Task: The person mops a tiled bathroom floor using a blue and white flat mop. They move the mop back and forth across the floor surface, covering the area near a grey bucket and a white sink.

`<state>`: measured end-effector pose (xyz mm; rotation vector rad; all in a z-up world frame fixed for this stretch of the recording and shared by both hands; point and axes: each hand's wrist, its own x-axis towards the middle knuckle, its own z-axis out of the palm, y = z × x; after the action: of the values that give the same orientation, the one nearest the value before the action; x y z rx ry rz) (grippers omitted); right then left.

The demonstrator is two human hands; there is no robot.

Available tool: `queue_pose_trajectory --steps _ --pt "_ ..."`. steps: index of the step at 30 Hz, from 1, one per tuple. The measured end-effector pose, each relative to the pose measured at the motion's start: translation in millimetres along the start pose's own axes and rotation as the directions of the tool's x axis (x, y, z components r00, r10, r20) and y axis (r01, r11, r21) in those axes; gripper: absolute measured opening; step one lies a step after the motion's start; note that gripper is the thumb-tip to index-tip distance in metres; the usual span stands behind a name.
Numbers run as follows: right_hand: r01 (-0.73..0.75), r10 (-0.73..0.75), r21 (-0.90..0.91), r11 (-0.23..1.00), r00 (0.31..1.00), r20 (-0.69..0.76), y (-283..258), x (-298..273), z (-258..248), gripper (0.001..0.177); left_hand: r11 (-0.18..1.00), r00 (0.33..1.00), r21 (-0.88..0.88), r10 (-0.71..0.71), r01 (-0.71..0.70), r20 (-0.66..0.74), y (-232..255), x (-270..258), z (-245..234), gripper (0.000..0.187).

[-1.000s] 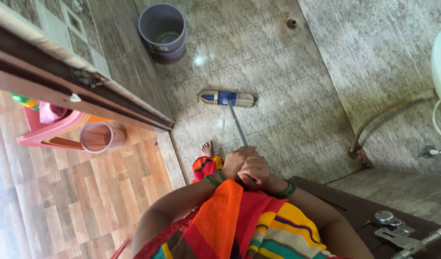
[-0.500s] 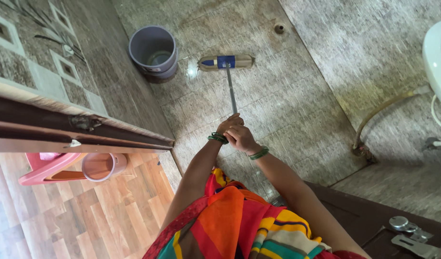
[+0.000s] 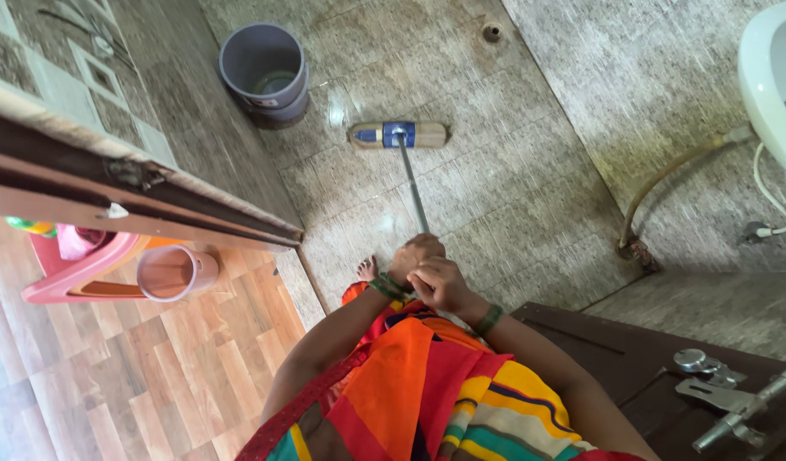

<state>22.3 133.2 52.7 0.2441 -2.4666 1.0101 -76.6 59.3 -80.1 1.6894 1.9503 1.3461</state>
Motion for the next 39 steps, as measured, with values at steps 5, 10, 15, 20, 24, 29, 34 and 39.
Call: queue_pose_trajectory --steps 5,10,15,20,24,29,34,39 --pt "0.163 -0.161 0.09 0.983 0.987 -0.027 -61.9 -1.0 -45.3 0.015 0.988 0.978 0.098 -0.134 0.119 0.161 84.4 -16.8 -1.9 0.014" --pt "0.256 -0.262 0.303 0.918 0.965 -0.021 -77.5 3.3 -61.6 0.014 0.996 0.994 -0.084 0.008 0.001 0.108 121.3 -18.9 -28.9 0.015" --pt "0.32 -0.345 0.364 0.875 0.938 0.005 -60.5 14.5 -46.8 0.015 0.968 0.99 -0.211 0.135 -0.139 -0.033 117.7 -0.2 -61.5 0.016" --pt "0.356 -0.342 0.242 0.903 0.935 -0.099 -16.5 27.3 -15.7 0.018 0.966 0.977 -0.149 0.202 -0.209 -0.06 65.6 11.1 -72.5 0.015" --pt "0.286 -0.264 0.171 0.943 0.954 -0.141 52.5 40.5 29.8 0.026 0.991 0.954 0.046 -0.134 0.127 0.268 -30.2 35.7 -23.5 0.028" --pt "0.112 -0.11 0.05 0.992 0.993 -0.045 103.1 74.8 39.8 0.017 0.988 0.988 0.154 -0.035 0.011 0.149 -102.8 72.5 -45.7 0.016" --pt "0.029 -0.016 -0.139 0.99 0.995 0.098 125.0 46.4 74.8 0.017 0.946 0.903 0.248 -0.285 0.21 0.321 -94.8 67.8 -63.9 0.01" --pt "0.023 -0.004 -0.135 0.991 0.99 0.138 105.1 -8.9 75.2 0.016 0.922 0.879 0.342 -0.309 0.182 0.364 -60.3 39.1 -32.8 0.011"
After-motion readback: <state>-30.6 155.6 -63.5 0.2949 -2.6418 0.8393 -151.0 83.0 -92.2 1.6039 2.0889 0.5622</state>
